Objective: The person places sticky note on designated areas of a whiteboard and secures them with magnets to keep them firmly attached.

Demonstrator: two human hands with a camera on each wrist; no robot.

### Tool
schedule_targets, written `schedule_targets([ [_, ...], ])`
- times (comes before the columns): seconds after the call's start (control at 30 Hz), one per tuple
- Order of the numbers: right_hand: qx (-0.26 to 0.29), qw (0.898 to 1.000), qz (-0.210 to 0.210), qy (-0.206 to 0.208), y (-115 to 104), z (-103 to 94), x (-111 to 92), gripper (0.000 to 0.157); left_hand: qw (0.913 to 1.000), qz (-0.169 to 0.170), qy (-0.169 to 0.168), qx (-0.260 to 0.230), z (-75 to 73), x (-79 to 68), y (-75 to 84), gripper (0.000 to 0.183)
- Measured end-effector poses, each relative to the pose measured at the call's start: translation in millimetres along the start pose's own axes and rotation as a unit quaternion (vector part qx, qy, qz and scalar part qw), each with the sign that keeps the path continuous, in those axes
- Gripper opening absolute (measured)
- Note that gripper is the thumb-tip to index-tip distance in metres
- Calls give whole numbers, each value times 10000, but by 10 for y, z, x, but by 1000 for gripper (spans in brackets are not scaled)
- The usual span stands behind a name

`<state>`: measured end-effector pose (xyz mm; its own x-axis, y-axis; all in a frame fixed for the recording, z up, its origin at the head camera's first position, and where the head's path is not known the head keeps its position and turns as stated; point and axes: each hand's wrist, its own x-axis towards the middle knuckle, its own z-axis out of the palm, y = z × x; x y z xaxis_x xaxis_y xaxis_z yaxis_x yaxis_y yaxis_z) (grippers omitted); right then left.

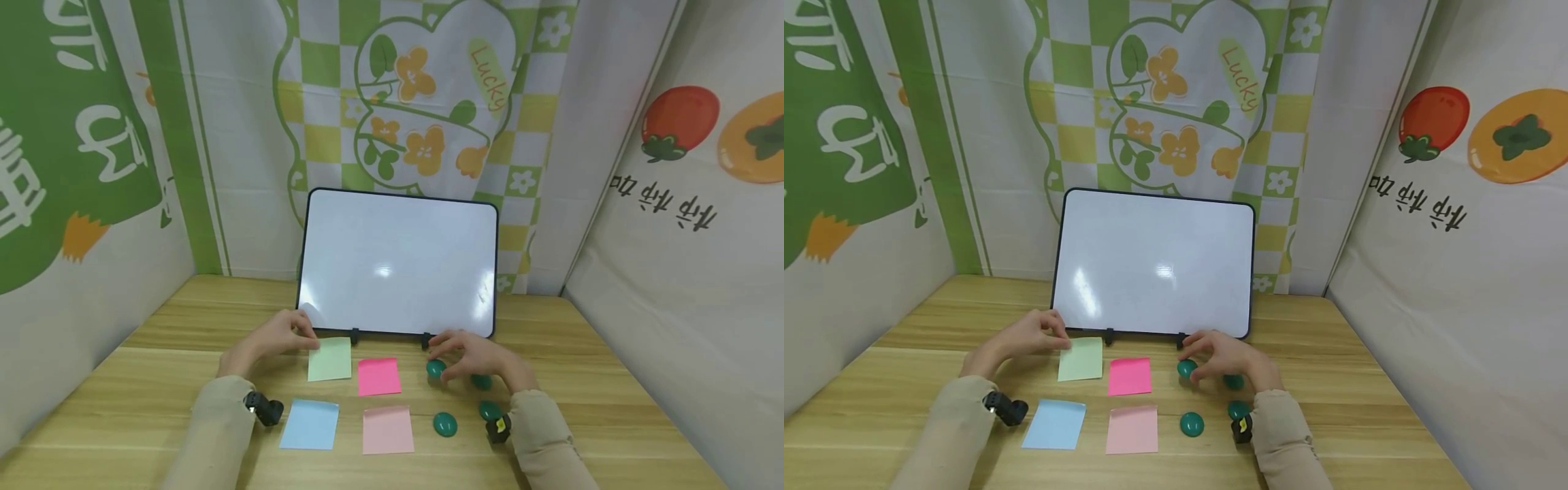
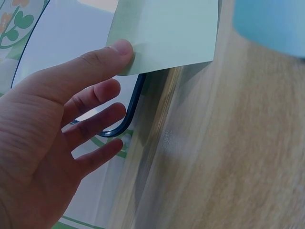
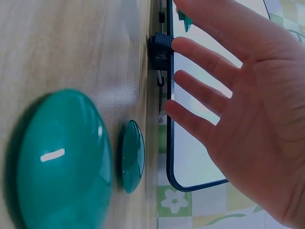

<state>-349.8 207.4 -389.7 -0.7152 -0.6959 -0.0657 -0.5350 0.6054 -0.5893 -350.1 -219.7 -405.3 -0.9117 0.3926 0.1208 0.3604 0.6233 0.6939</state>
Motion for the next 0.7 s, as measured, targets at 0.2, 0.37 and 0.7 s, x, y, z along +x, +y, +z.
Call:
schedule_targets([
  [0.2, -80, 9999, -116, 90, -22, -11, -11, 39, 10000, 52, -9, 10, -2, 9, -7, 7],
  [0.37, -243, 9993, -189, 202, -23, -16, -10, 37, 9999, 129, 28, -38, 6, 17, -18, 5],
  [0.7, -557, 9972, -321, 377, -22, -33, 9, 35, 9996, 205, 211, -34, -1, 32, 0, 5],
])
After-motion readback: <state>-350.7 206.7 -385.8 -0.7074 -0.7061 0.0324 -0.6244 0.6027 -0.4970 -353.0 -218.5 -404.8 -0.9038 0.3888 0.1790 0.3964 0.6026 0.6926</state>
